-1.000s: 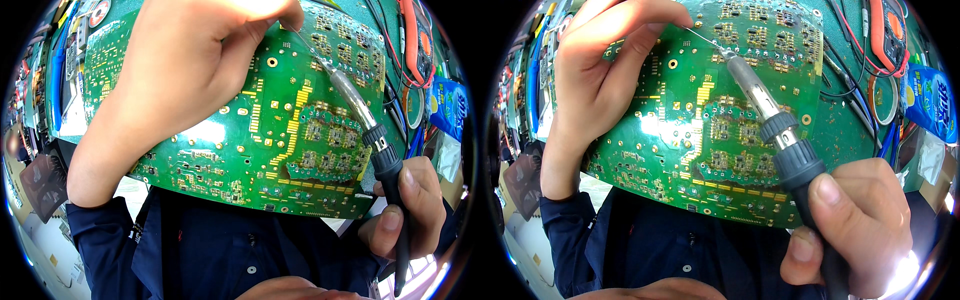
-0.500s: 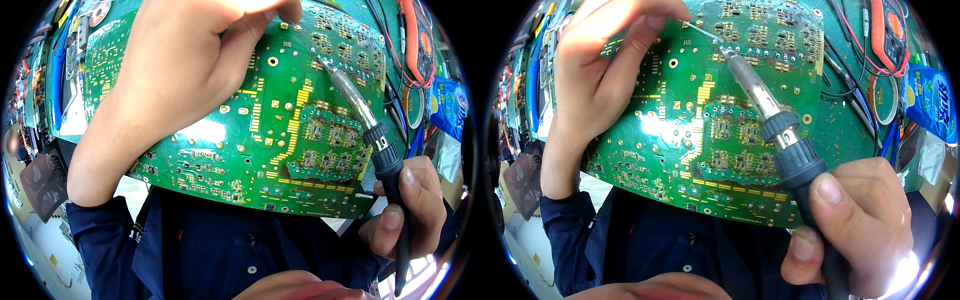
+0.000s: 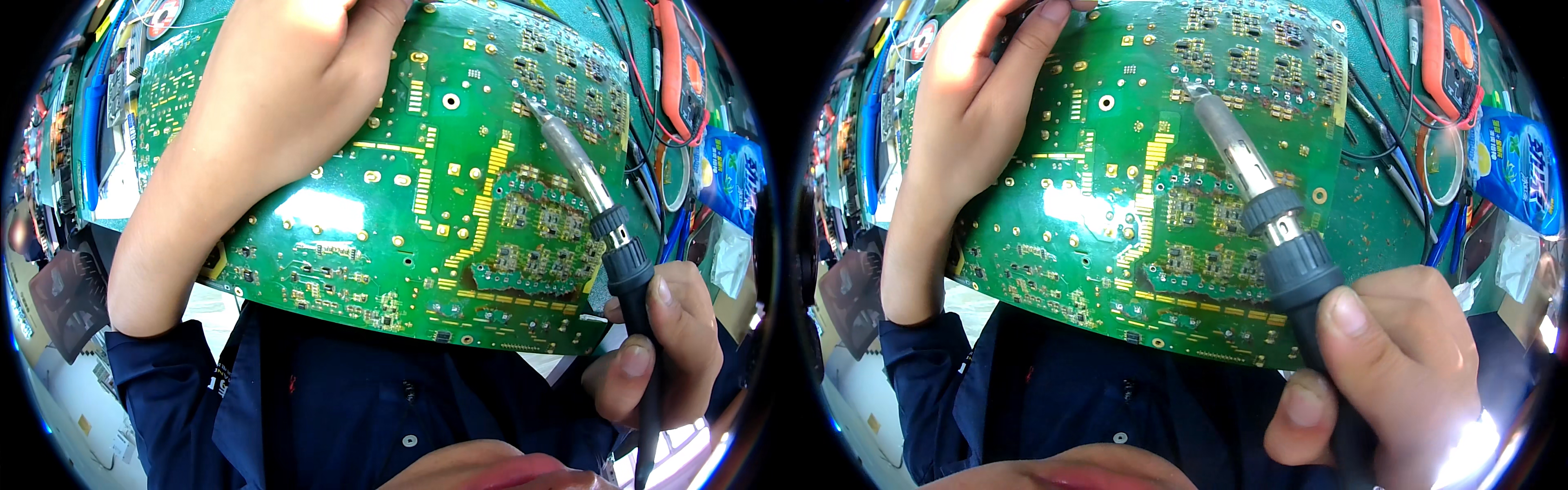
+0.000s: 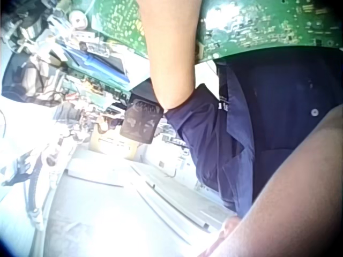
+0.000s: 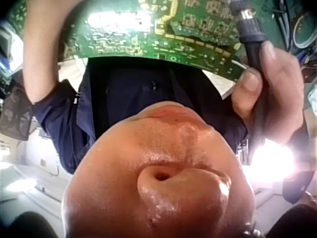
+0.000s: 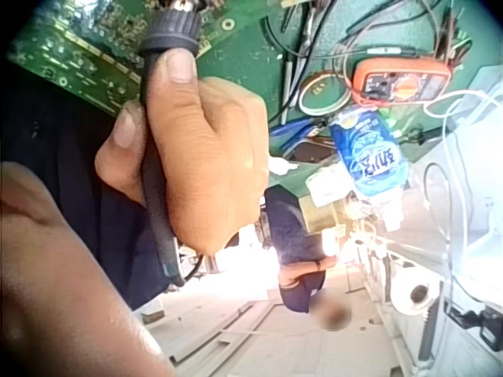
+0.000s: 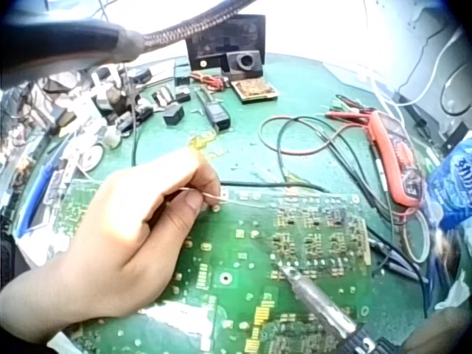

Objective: The person solders components onto a large green circuit board using a soldering iron and a solder sucker.

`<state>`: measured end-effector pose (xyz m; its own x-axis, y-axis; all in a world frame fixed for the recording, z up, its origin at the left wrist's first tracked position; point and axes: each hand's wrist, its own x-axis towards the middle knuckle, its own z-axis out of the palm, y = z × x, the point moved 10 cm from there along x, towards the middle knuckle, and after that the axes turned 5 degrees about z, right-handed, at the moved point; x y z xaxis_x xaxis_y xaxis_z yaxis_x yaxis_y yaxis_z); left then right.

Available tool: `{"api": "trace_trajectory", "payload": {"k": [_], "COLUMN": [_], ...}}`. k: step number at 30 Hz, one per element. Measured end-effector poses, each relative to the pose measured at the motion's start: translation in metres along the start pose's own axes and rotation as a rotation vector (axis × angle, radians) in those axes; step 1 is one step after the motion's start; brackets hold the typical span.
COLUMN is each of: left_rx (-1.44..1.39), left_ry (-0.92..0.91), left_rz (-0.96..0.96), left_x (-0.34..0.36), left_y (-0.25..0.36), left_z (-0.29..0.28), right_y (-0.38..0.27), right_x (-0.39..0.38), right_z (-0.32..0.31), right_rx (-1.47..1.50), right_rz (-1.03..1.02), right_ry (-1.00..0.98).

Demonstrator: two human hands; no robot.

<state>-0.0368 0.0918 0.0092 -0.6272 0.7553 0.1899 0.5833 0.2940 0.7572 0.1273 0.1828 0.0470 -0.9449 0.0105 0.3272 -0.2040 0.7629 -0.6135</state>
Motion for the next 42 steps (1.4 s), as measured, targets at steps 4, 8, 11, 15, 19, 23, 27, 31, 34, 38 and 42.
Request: {"api": "trace_trajectory", "payload": {"k": [4, 8, 11, 15, 19, 23, 27, 31, 34, 38, 42], "left_rx": [0.2, 0.21, 0.193, 0.16, -0.027, -0.113, -0.017, 0.186, 0.201, 0.074, -0.026], "left_ry": [0.039, 0.054, 0.029, 0.051, 0.0, 0.049, 0.068, 0.086, 0.053, 0.06, 0.066], "left_rz": [0.121, 0.102, 0.097, 0.132, 0.134, 0.149, 0.15, 0.133, 0.12, 0.201, 0.19], "left_x": [-0.004, -0.005, -0.004, -0.006, -0.002, -0.005, -0.005, -0.005, -0.005, -0.006, -0.005], "left_y": [0.0, -0.002, -0.003, -0.003, -0.019, -0.023, -0.016, -0.002, -0.001, -0.009, -0.016], "left_z": [0.006, 0.005, 0.005, 0.004, 0.005, 0.003, 0.003, 0.006, 0.007, 0.006, 0.005], "right_y": [0.004, 0.016, 0.022, 0.023, 0.022, 0.019, 0.017, 0.016, 0.013, 0.01, 0.01], "right_x": [0.002, -0.001, -0.001, -0.001, -0.002, -0.001, -0.001, -0.001, -0.003, -0.004, -0.005], "right_z": [-0.006, -0.009, -0.011, -0.013, -0.011, -0.011, -0.01, -0.01, -0.007, -0.008, -0.008], "right_rx": [-0.008, 0.082, 0.151, 0.18, 0.164, 0.15, 0.114, 0.085, 0.027, -0.02, -0.004], "right_rz": [0.033, 0.05, 0.064, 0.088, 0.054, 0.039, 0.039, 0.053, 0.09, 0.111, 0.121], "right_ry": [0.027, -0.007, -0.003, 0.006, 0.026, 0.037, 0.039, 0.047, 0.113, 0.143, 0.174]}}
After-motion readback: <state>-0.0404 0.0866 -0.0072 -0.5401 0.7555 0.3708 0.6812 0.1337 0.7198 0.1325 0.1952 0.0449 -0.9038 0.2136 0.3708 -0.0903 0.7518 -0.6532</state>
